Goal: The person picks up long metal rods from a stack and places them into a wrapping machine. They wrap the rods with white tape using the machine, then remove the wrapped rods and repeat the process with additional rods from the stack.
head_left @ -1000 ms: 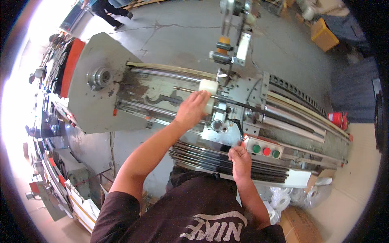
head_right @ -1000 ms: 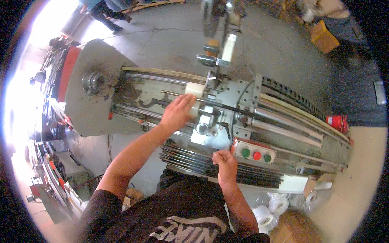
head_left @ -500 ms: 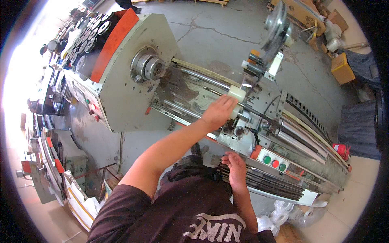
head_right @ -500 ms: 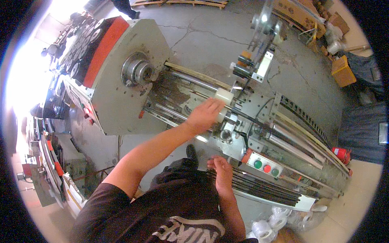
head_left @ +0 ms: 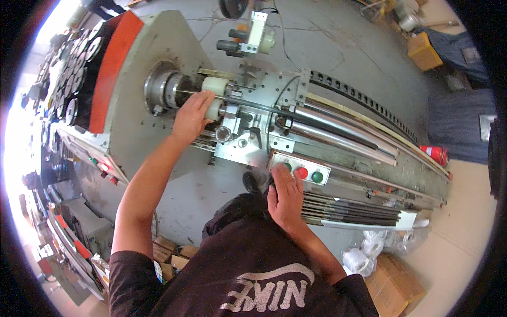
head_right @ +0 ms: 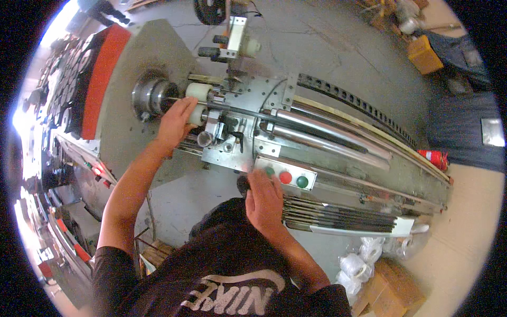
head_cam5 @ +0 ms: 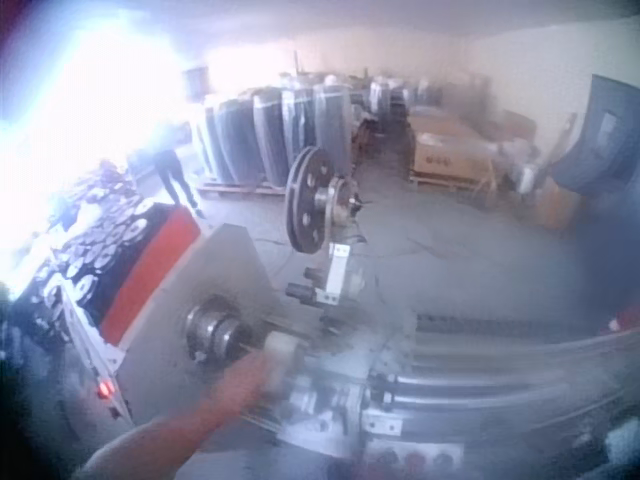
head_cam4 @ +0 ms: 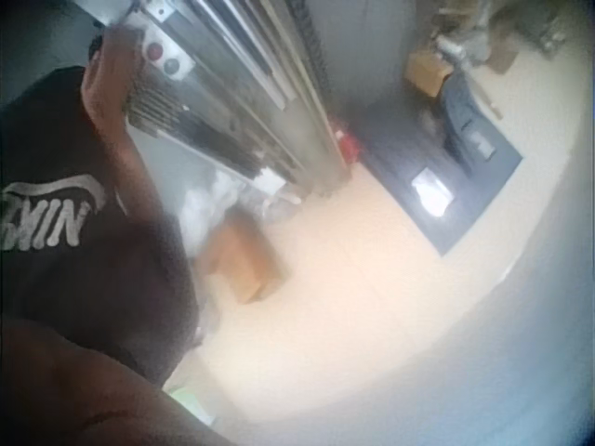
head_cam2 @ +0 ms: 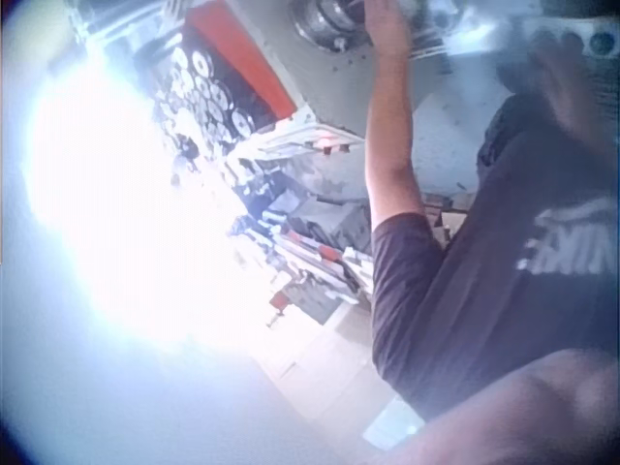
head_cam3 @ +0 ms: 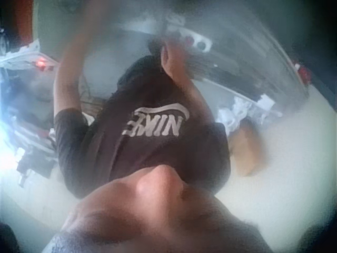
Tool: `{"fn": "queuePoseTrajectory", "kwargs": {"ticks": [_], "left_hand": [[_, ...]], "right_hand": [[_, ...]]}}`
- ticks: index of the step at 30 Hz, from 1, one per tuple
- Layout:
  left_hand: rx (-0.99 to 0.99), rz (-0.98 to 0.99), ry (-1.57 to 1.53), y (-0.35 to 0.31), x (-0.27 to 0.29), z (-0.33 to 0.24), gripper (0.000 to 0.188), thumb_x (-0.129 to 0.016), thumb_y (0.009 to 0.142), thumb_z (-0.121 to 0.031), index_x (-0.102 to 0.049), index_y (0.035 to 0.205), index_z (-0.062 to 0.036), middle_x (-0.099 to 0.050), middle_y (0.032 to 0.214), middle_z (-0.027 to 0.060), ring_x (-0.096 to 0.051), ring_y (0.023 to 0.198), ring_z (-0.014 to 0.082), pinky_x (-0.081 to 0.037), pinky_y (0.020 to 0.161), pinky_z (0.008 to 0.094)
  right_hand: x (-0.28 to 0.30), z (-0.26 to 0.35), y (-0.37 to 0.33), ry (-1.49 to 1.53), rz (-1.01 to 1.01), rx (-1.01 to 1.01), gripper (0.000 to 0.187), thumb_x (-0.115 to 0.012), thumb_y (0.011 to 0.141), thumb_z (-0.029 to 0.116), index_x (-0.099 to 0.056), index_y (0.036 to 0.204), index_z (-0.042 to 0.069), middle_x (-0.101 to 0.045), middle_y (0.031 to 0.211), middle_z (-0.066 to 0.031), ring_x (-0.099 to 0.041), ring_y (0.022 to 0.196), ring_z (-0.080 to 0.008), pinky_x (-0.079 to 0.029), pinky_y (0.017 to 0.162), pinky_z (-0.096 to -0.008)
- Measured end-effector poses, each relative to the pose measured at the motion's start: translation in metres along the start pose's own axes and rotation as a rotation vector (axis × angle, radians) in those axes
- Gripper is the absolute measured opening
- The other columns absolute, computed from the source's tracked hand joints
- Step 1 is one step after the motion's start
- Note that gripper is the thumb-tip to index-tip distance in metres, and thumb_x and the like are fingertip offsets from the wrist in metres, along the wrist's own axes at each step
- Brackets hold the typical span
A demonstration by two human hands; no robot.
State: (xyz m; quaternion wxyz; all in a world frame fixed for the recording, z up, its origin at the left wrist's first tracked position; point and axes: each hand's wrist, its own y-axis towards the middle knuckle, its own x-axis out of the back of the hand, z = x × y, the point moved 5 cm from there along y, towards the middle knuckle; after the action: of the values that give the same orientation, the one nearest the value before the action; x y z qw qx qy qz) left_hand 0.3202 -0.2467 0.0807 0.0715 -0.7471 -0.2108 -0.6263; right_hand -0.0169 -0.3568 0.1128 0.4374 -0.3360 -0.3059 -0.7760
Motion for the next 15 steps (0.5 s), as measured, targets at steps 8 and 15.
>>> {"fn": "queuePoseTrajectory", "kwargs": {"ticks": [8, 15], "left_hand": [[-0.021, -0.032, 0.021, -0.005, -0.002, 0.01, 0.085, -0.085, 0.073, -0.011, -0.05, 0.151, -0.0046, -0.056, 0.149, 0.0155, -0.053, 0.139, 0.0354, -0.041, 0.121, 0.045], [-0.057, -0.077, 0.074, -0.008, -0.004, 0.01, 0.076, -0.083, 0.075, -0.015, -0.055, 0.146, -0.0044, -0.06, 0.144, 0.0123, -0.054, 0.138, 0.0279, -0.038, 0.123, 0.0444]], "right_hand": [[0.031, -0.066, 0.074, -0.404, -0.011, -0.147, 0.064, -0.057, 0.106, 0.041, -0.047, 0.154, 0.0, -0.052, 0.156, -0.0226, -0.041, 0.151, -0.039, -0.021, 0.129, -0.0536], [0.038, -0.176, 0.096, -0.474, -0.029, -0.187, 0.071, -0.056, 0.107, 0.043, -0.041, 0.155, -0.007, -0.039, 0.162, -0.0287, -0.034, 0.153, -0.0421, -0.021, 0.128, -0.0531]]}}
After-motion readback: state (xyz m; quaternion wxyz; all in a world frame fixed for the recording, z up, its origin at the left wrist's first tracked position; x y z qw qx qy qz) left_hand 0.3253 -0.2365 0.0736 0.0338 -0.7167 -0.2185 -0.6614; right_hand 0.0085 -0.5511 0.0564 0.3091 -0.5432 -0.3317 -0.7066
